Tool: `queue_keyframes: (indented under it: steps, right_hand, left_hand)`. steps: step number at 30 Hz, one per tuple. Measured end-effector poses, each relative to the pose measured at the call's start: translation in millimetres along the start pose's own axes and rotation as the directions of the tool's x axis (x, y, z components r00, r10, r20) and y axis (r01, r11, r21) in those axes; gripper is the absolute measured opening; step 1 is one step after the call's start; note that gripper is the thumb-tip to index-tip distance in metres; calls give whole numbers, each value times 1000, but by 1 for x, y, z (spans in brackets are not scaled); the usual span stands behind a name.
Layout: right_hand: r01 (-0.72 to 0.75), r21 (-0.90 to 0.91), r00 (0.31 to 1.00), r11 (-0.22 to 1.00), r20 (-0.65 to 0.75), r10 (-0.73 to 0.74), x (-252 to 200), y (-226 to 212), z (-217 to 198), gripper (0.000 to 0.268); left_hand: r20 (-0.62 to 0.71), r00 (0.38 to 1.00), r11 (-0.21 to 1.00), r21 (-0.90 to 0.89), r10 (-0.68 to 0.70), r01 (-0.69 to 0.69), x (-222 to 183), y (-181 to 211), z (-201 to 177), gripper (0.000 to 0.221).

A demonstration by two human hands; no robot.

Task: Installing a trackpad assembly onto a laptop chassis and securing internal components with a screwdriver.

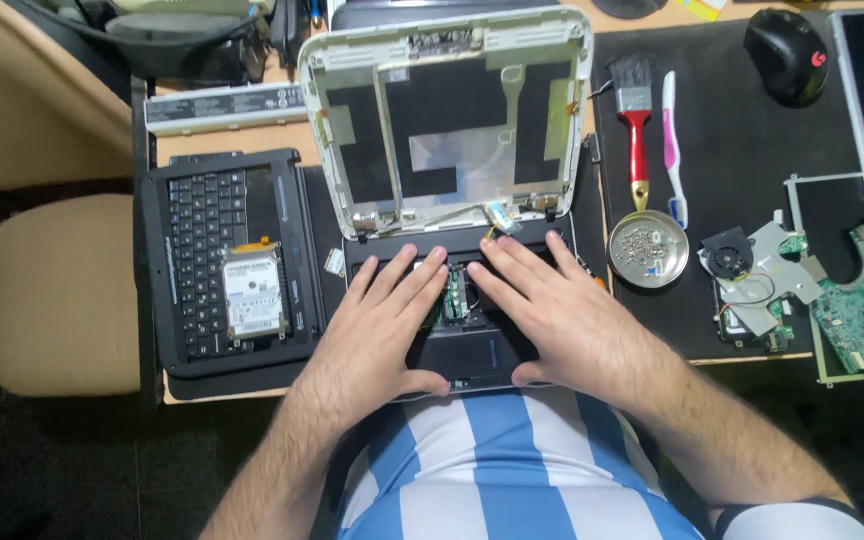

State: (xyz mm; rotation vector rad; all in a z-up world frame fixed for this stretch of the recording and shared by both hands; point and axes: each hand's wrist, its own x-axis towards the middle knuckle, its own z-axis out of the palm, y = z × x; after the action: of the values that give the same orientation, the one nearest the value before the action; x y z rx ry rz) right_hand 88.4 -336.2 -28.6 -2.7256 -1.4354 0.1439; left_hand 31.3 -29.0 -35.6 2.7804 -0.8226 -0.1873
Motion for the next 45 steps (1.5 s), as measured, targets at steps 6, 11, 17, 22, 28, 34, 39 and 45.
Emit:
queue_keyframes:
  steps: [6, 11, 17, 22, 28, 34, 39, 45]
  right_hand:
    - [-38, -72, 999, 997, 1, 38, 5, -7, -2, 178]
    - [-34, -61, 999, 998, 17, 35, 5, -5, 0, 182]
    - [17, 28, 1000, 999, -5, -17, 1, -4, -11, 166]
    - [151, 187, 982, 971, -144, -125, -10, -17, -7, 130]
    - [50, 174, 989, 983, 129, -73, -20, -32, 10, 66]
    - [-35, 234, 994, 972, 110, 10, -24, -30, 16, 57]
    - [-16, 306, 999, 952, -34, 27, -29, -30, 27, 60]
    - [-15, 317, 996, 948, -76, 41, -31, -29, 41, 59]
  left_hand:
    - [32, 999, 999, -38, -14, 15, 3, -3, 1, 168]
    - [24, 1000, 996, -82, -14, 16, -2, -1, 1, 163]
    - [-102, 993, 992, -116, -54, 42, -32, 9, 20, 136]
    - [-166, 979, 982, -165, -115, 88, -56, 22, 39, 130]
    - [-184, 976, 983, -163, -118, 88, -54, 16, 58, 111]
    - [-200, 969, 965, -247, -143, 91, -51, 6, 53, 113]
    - [-544, 745, 923, -237, -385, 304, -55, -36, 57, 37]
    - [-280, 852, 868, 103, -442, 485, -39, -61, 2, 52]
